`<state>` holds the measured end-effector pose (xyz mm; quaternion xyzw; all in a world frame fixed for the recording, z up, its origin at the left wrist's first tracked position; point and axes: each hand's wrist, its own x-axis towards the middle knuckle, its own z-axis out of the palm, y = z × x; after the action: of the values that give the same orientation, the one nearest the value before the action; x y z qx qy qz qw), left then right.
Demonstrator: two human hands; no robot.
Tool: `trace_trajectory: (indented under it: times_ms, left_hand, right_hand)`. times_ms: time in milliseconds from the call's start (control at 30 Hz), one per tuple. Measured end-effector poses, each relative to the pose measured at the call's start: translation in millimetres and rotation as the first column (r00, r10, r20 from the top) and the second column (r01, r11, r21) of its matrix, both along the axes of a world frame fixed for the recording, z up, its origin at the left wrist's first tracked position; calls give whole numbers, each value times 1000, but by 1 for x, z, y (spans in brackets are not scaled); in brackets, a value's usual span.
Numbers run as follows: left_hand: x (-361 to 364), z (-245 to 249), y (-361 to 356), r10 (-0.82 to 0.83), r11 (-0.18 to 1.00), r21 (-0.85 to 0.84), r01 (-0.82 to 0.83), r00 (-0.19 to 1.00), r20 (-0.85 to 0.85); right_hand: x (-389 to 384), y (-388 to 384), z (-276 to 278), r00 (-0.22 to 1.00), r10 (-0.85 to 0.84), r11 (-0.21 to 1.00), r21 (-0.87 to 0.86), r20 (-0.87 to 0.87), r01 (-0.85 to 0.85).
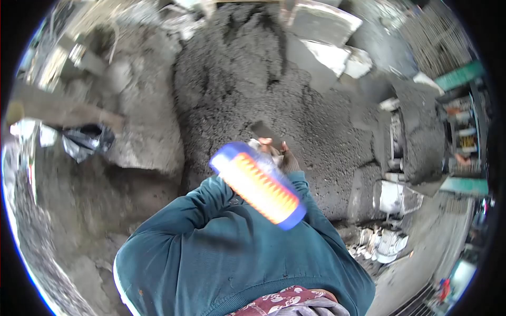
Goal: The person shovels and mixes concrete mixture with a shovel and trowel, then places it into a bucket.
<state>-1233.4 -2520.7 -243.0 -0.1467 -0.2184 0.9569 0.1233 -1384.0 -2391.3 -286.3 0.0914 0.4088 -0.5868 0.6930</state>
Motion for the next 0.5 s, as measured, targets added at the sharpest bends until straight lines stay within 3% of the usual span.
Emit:
trace_trajectory:
  times_ms: [33, 67, 100, 133, 167, 200, 233, 300, 333, 367, 400, 433, 500]
  left_hand:
    - [7, 33, 16, 189, 963, -230, -137, 956, 223]
    - [13, 103, 33, 368, 855, -500, -138, 841, 397]
    - [64, 94, 36, 395, 796, -574, -191, 883, 255]
    - [115, 85, 39, 416, 729, -633, -260, 903, 108]
    - [162, 132, 35, 498, 443, -858, -261, 867, -7]
    - [210, 179, 32, 566, 108, -977, -184, 819, -92]
    - [253, 197, 30, 643, 85, -940, -331, 739, -202]
    - [322, 211, 38, 767, 173, -751, -637, 565, -303]
    - [343, 213, 39, 814, 182, -752, -634, 526, -246]
    - [357, 212, 41, 854, 252, -874, -416, 520, -2]
    - [363, 197, 42, 927, 240, -916, -321, 357, 118]
    - [375, 168, 47, 937, 260, -924, -280, 304, 172]
    - [395, 129, 58, 928, 278, -893, -353, 339, 155]
  right_hand:
    - [26, -17, 28, 997, -36, 998, -58, 64, 39]
    - [51, -28, 45, 988, -74, 990, -107, 132, 89]
    - [58, -30, 21, 935, -88, 989, -141, -342, 42]
    - [53, -28, -25, 670, -110, 986, -163, -734, -17]
    - [49, -35, -24, 709, -241, 969, -206, -662, 137]
    - [49, -44, -10, 716, -379, 926, -245, -587, 288]
    - [42, -53, 7, 803, -596, 801, -67, 12, 595]
    - [35, -75, 34, 781, -611, 792, -110, -131, 601]
    - [32, -92, 31, 754, -600, 800, -192, -267, 569]
    - [28, -108, 33, 762, -564, 826, -233, -317, 514]
    - [33, -128, 39, 768, -557, 830, -214, -315, 514]
    - [41, -148, 49, 775, -551, 834, -198, -310, 514]
    - [70, -176, 57, 877, -448, 856, -365, -171, 367]
